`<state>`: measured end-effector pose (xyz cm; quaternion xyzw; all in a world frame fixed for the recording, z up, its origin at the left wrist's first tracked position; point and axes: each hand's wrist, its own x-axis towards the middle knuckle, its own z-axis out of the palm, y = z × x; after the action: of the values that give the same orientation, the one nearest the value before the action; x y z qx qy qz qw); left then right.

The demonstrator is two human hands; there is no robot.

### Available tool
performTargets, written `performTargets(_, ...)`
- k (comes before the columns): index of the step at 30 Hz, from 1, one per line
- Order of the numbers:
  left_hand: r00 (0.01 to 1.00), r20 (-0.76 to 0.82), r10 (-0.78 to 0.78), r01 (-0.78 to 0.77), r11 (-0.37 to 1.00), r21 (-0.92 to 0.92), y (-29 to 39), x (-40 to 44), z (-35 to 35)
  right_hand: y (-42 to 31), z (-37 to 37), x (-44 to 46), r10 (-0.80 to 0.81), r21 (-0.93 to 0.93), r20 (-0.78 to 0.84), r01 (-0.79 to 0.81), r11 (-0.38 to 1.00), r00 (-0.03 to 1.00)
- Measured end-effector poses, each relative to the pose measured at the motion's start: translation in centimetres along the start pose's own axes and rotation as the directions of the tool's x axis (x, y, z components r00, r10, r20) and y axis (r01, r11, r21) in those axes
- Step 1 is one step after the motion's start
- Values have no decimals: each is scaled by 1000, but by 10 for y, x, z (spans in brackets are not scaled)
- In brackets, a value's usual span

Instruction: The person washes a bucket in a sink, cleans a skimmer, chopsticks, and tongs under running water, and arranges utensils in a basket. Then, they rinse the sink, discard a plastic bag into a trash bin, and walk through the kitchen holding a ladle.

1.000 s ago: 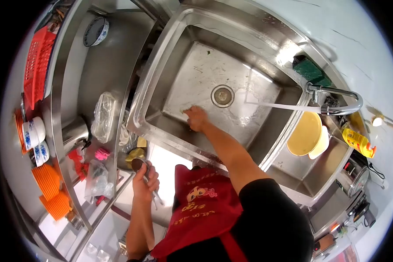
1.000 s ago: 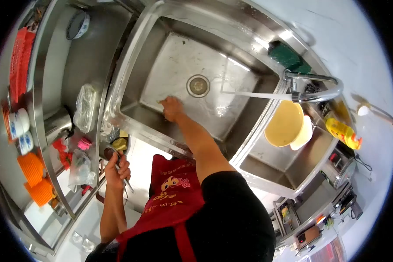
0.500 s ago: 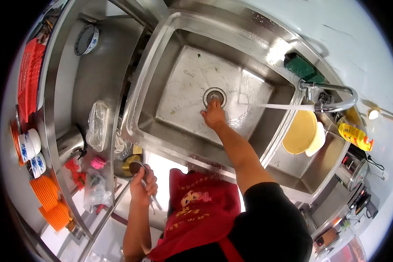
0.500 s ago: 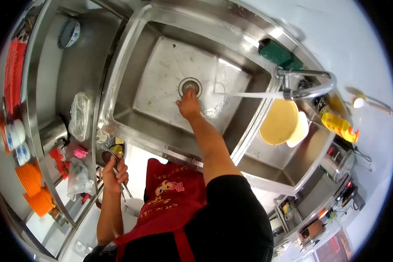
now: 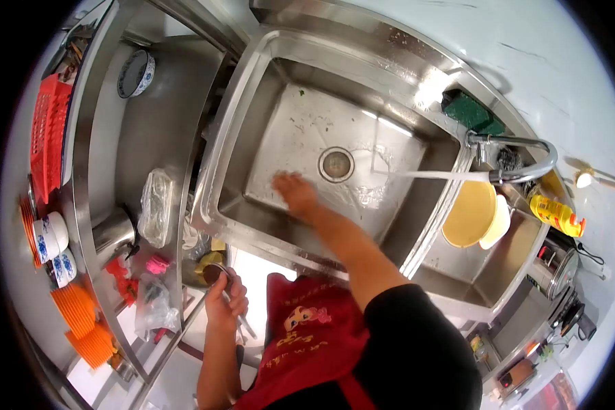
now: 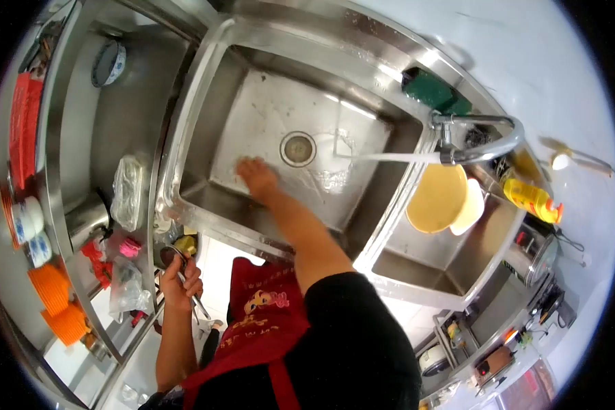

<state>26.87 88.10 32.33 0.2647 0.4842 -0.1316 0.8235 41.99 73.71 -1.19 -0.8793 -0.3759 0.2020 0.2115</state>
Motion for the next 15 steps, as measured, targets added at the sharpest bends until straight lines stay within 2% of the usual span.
performTargets(1,1000,2,-7,7,1000,-12,1,-4,-2,18,-10,-19,137,86,15,-138,987,990)
performTargets(2,1000,17,-7,8,1000,-24,2,-2,-2,42,-4,-39,163,-44,-143,-171,984,976)
performTargets(3,999,33,-12,13,1000,-21,3,0,-2,56,-25,-57,396,191,-97,-373,908,913)
performTargets(5,998,56,-15,16,1000,-21,3,-1,-3,89,-42,-101,516,-41,-154,-527,849,843)
performTargets(6,997,71,-18,20,1000,-23,3,3,0,94,-78,-118,514,-21,-189,-526,850,837)
performTargets(8,996,89,-29,28,999,16,1,5,7,103,-89,-139,602,291,-354,-527,798,716)
performTargets(9,991,119,-65,65,998,-1,1,9,10,107,-100,-139,605,283,-365,-534,797,708)
performTargets(10,989,135,-66,67,998,0,1,11,14,114,-112,-135,838,850,-177,-349,395,516)
performTargets(11,984,164,-66,66,998,6,1,10,19,119,-122,-132,887,979,161,43,-199,434)
performTargets(12,980,189,-66,65,998,14,2,8,26,124,-133,-133,888,980,156,47,-195,432)
performTargets(13,975,215,-58,56,998,17,4,5,31,127,-146,-136,871,861,210,337,-380,445)
performTargets(14,973,224,-62,59,998,23,4,2,32,130,-158,-140,845,628,249,585,-512,473)
performTargets(15,972,227,-59,54,998,31,6,1,34,131,-169,-143,816,599,279,573,-559,506)
